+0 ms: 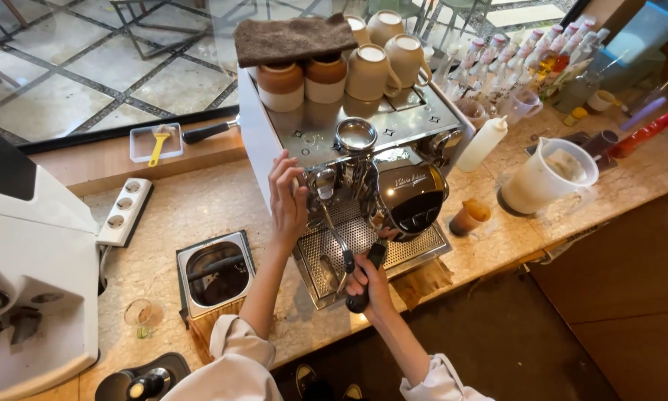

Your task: The person cleans a portafilter with a cloth, then pours a dark liquid into a measuring jug. They retrieve a digital scale, place the jug on it, and add a white creamy substance from a container using a spoon while monitoring the weight. The person closes the container and sets it aside.

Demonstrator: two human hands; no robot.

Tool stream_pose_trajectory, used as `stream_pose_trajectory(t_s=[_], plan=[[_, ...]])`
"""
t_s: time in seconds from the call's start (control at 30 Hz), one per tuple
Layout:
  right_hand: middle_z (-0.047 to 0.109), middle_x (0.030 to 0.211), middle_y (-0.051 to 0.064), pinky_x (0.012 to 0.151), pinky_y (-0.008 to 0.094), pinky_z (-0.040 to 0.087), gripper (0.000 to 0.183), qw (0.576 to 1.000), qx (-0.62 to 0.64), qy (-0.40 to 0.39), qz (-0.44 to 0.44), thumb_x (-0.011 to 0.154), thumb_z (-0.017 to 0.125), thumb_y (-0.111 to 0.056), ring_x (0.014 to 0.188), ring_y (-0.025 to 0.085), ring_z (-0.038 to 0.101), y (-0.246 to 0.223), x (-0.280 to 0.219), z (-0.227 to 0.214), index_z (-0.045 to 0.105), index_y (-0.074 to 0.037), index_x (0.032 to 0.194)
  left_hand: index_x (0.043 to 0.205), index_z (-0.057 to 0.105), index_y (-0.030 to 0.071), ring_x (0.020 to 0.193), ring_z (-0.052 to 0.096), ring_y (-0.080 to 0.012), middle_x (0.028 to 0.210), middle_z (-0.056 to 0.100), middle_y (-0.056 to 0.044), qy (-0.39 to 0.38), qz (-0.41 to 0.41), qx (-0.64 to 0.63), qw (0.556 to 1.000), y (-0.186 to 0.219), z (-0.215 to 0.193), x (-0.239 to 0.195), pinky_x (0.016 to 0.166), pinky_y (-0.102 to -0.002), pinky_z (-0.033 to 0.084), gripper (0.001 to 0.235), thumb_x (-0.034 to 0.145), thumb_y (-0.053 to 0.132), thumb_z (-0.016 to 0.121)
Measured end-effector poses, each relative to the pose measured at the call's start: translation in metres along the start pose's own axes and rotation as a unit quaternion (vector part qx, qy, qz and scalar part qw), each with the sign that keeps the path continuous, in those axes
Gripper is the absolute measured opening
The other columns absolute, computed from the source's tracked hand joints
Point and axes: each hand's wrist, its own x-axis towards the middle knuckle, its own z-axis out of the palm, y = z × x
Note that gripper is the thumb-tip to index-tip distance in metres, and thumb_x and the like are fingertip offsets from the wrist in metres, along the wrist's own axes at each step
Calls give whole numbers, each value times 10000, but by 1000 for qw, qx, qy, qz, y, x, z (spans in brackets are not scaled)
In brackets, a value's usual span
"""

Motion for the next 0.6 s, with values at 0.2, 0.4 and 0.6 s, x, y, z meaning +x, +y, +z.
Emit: stream_pose_trajectory(t_s=[0.2, 0.4, 0.6], plan=[[251, 483, -112, 347, 194, 298, 250, 995, 3, -49, 88, 1016, 572, -106, 309, 49, 300, -24, -31, -34, 443, -179, 815, 1550, 384, 113, 1539, 261, -353, 1613, 378, -122, -81, -89, 38, 992, 47, -37, 7, 1260, -531, 151, 455, 1121, 262, 403], [273, 462, -77, 289, 210, 220, 211, 975, 23, -103, 195, 1006, 543, -50, 320, 41, 258, -43, -99, -95, 442, -147, 847, 1385, 569, 98, 1359, 480, -310, 1420, 511, -145, -54, -250, 122, 959, 96, -137, -136, 1115, -453, 422, 317, 1114, 214, 453], [262, 441, -45, 265, 234, 190, 313, 914, -94, -136, 371, 1009, 557, -9, 274, 83, 248, -45, -155, -145, 349, -121, 804, 1155, 447, -34, 1095, 439, -374, 1176, 459, -192, 214, -418, 377, 798, 172, -204, -352, 959, -470, 389, 464, 712, -166, 495]])
